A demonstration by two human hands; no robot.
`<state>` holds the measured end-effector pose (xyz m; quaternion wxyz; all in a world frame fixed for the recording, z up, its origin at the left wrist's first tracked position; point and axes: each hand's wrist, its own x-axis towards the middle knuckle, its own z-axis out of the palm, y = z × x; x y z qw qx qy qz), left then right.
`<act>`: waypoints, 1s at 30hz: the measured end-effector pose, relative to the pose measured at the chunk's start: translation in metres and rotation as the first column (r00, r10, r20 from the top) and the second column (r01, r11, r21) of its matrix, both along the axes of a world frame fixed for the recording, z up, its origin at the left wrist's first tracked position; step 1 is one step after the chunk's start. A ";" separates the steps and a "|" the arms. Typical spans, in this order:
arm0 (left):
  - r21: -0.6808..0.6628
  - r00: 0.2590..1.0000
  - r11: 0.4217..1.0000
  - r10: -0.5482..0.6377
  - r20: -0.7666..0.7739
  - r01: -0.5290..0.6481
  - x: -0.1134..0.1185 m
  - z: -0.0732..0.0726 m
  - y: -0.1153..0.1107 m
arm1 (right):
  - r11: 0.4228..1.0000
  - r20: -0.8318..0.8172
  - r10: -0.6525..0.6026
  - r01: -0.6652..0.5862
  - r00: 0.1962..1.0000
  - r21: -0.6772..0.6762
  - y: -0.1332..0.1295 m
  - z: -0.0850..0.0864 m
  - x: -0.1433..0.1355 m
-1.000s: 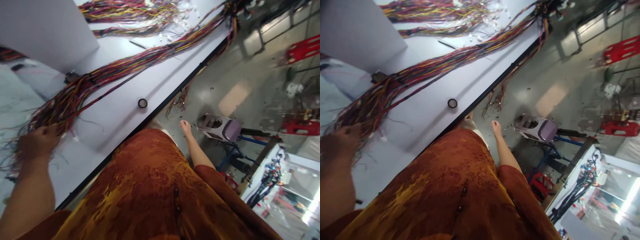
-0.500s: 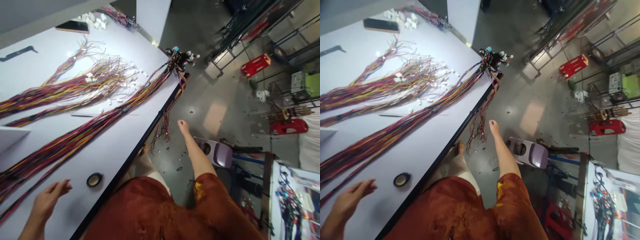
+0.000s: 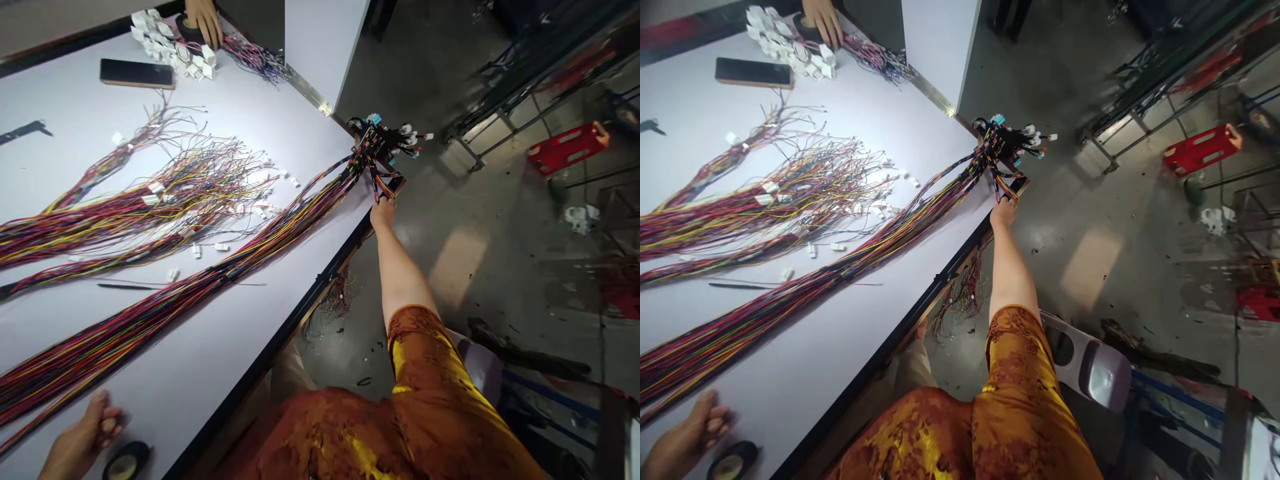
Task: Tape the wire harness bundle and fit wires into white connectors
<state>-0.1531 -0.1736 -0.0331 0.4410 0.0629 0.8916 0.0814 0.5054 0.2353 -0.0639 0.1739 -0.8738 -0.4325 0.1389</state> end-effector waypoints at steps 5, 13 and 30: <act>0.005 0.971 0.976 0.214 0.110 -0.216 0.000 0.001 0.003 | 0.999 -0.175 0.021 -0.025 0.984 -0.020 -0.020 0.010 -0.032; 0.143 0.965 0.967 0.185 0.185 -0.213 -0.007 -0.003 -0.006 | 0.992 -0.443 0.013 -0.069 0.897 -0.109 -0.202 0.021 -0.134; 0.568 0.330 0.805 -0.590 0.736 0.171 0.286 0.108 -0.101 | 0.957 -0.593 -0.032 -0.147 0.805 -0.250 -0.662 0.091 -0.291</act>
